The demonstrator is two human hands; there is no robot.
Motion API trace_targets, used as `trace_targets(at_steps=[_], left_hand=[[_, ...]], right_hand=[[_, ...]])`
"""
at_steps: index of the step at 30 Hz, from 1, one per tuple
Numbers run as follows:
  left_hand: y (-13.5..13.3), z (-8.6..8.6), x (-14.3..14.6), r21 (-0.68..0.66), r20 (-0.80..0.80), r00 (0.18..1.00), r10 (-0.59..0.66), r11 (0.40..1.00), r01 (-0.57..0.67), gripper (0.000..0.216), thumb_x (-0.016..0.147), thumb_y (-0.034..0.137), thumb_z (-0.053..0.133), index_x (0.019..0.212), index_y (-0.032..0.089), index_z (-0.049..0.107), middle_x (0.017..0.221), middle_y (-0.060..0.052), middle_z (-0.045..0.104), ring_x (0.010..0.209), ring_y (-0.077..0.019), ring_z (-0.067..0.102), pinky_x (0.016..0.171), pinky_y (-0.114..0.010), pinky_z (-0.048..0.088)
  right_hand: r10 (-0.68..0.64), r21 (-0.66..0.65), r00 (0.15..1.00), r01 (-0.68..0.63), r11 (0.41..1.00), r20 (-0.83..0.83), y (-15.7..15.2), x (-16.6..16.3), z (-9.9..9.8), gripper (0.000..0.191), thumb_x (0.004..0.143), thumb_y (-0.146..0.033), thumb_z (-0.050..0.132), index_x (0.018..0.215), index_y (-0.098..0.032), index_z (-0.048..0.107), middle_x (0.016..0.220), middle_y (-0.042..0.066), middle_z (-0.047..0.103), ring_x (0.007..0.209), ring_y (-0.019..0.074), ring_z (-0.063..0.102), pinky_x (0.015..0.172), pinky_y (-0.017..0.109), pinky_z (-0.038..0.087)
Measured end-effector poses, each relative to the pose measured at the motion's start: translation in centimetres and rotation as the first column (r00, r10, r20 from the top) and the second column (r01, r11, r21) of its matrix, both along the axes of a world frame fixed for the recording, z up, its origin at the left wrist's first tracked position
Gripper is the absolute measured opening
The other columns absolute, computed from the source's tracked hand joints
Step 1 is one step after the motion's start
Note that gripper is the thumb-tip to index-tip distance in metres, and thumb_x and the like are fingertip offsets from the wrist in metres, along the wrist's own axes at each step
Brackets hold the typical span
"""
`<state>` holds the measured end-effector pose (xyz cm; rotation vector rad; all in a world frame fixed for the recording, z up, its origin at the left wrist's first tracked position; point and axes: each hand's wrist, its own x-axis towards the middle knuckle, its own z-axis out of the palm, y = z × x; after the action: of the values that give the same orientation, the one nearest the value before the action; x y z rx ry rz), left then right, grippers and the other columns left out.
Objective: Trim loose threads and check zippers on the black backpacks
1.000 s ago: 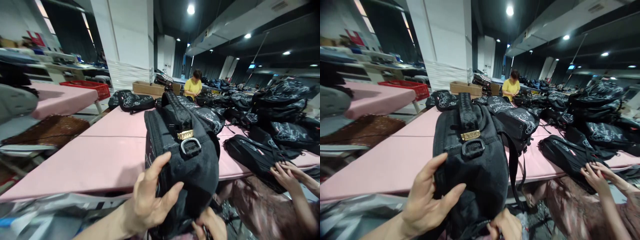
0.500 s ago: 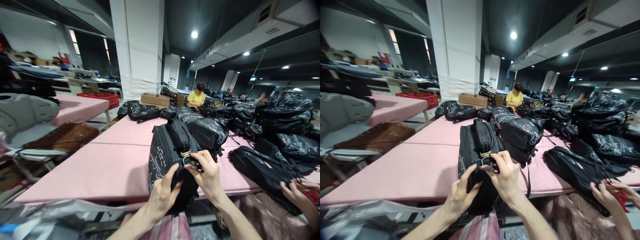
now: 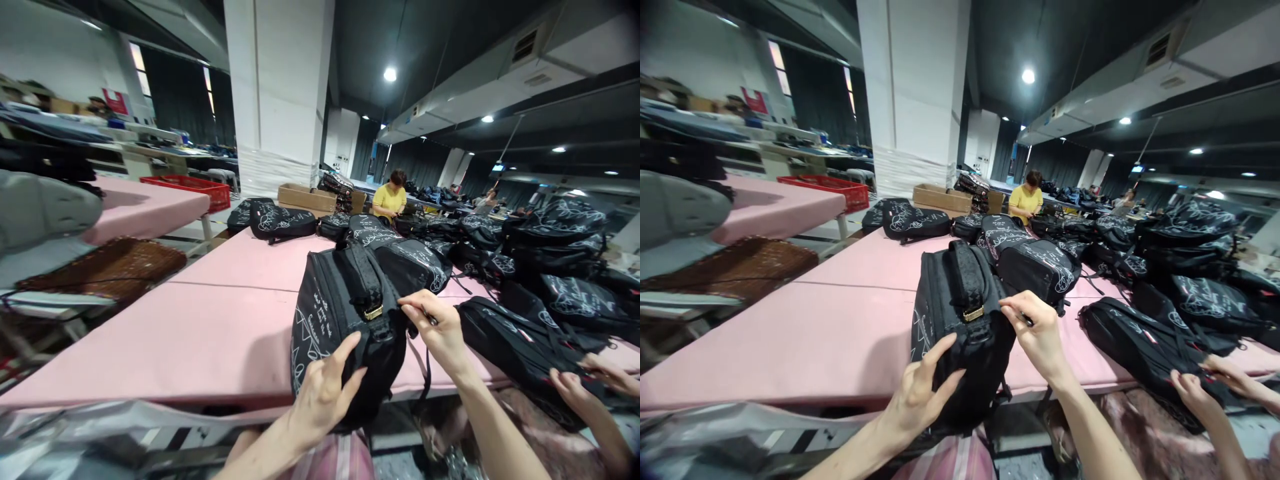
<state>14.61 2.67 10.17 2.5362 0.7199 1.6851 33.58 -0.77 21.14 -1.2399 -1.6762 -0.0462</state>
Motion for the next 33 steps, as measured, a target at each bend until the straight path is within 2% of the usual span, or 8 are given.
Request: trace_targets(at_steps=[4, 7, 10, 15, 20, 22, 27, 33], left_hand=[[0.8, 3.0, -2.1, 0.12, -0.118, 0.991, -0.067, 0.989, 0.081, 0.035, 0.092, 0.028, 0.042, 0.124, 0.014, 0.044, 0.078, -0.004, 0.069, 0.053, -0.0117, 0.06, 0.052, -0.022, 0.048], [2.6, 6.6, -3.5, 0.124, -0.129, 0.991, 0.029, 0.992, -0.013, 0.02, 0.089, 0.024, 0.047, 0.104, 0.018, 0.058, 0.077, -0.003, 0.065, 0.066, -0.0139, 0.061, 0.059, -0.024, 0.046], [4.5, 10.0, -3.5, 0.003, -0.303, 0.946, 0.116, 0.993, -0.121, 0.019, 0.081, 0.024, 0.056, 0.099, 0.02, 0.061, 0.088, -0.004, 0.061, 0.076, -0.0166, 0.06, 0.064, -0.026, 0.046], [6.0, 13.8, -1.5, -0.233, -0.61, 0.791, -0.039, 0.963, -0.132, 0.012, 0.074, 0.02, 0.055, 0.082, 0.021, 0.064, 0.084, -0.003, 0.064, 0.076, -0.0177, 0.06, 0.063, -0.025, 0.042], [6.5, 14.5, 0.0, -0.432, -0.393, 0.906, -0.157, 0.901, -0.031, 0.02, 0.07, 0.015, 0.049, 0.076, 0.021, 0.067, 0.077, -0.004, 0.069, 0.074, -0.0213, 0.062, 0.063, -0.026, 0.041], [6.6, 14.1, 0.5, -0.585, -0.188, 0.945, -0.266, 0.804, 0.11, 0.02, 0.069, 0.018, 0.049, 0.076, 0.019, 0.067, 0.071, -0.004, 0.068, 0.068, -0.0204, 0.062, 0.059, -0.025, 0.041], [5.8, 14.0, 0.8, -0.805, 0.238, 0.89, -0.389, 0.434, 0.405, 0.031, 0.064, 0.024, 0.057, 0.092, 0.012, 0.064, 0.071, -0.003, 0.067, 0.058, -0.0156, 0.058, 0.052, -0.022, 0.04], [4.2, 14.9, -0.2, -0.787, 0.501, 0.802, -0.326, 0.215, 0.579, 0.025, 0.073, 0.03, 0.055, 0.087, 0.013, 0.063, 0.081, -0.005, 0.068, 0.077, -0.0165, 0.061, 0.071, -0.026, 0.044]], right_hand=[[0.128, -0.002, 0.988, -0.128, 0.992, 0.082, 2.4, -0.4, 0.5, 0.016, 0.084, -0.021, 0.053, 0.09, -0.021, 0.068, 0.081, 0.004, 0.063, 0.074, 0.0147, 0.06, 0.066, 0.025, 0.046], [0.16, -0.035, 0.978, -0.156, 0.987, 0.136, 3.5, -0.8, 0.3, 0.017, 0.083, -0.019, 0.053, 0.089, -0.021, 0.069, 0.077, 0.003, 0.061, 0.068, 0.0132, 0.058, 0.062, 0.024, 0.044], [0.148, -0.067, 0.983, -0.142, 0.988, 0.108, 3.8, -0.9, 0.1, 0.016, 0.082, -0.019, 0.053, 0.084, -0.02, 0.07, 0.072, 0.002, 0.06, 0.064, 0.0121, 0.055, 0.059, 0.022, 0.041], [0.242, -0.214, 0.967, -0.221, 0.952, 0.078, 3.5, -1.0, 1.0, 0.014, 0.078, -0.019, 0.056, 0.077, -0.018, 0.07, 0.064, -0.001, 0.055, 0.059, 0.0098, 0.049, 0.055, 0.019, 0.037], [0.256, -0.332, 0.965, -0.222, 0.917, 0.06, 3.6, -1.4, 2.3, 0.015, 0.076, -0.018, 0.054, 0.077, -0.017, 0.069, 0.065, -0.003, 0.054, 0.059, 0.0095, 0.047, 0.055, 0.018, 0.034], [0.209, -0.355, 0.975, -0.173, 0.919, 0.068, 3.7, -1.8, 2.6, 0.012, 0.074, -0.02, 0.057, 0.072, -0.016, 0.068, 0.061, -0.003, 0.052, 0.058, 0.0096, 0.046, 0.053, 0.018, 0.033], [0.087, -0.351, 0.994, -0.058, 0.934, 0.069, 4.0, -2.4, 2.5, 0.008, 0.069, -0.021, 0.058, 0.066, -0.016, 0.063, 0.055, -0.005, 0.045, 0.053, 0.0084, 0.041, 0.049, 0.017, 0.028], [0.078, -0.344, 0.996, -0.088, 0.935, -0.041, 3.7, -2.0, 1.7, 0.016, 0.071, -0.02, 0.05, 0.055, -0.016, 0.047, 0.052, -0.006, 0.034, 0.051, 0.0069, 0.031, 0.045, 0.019, 0.022]])
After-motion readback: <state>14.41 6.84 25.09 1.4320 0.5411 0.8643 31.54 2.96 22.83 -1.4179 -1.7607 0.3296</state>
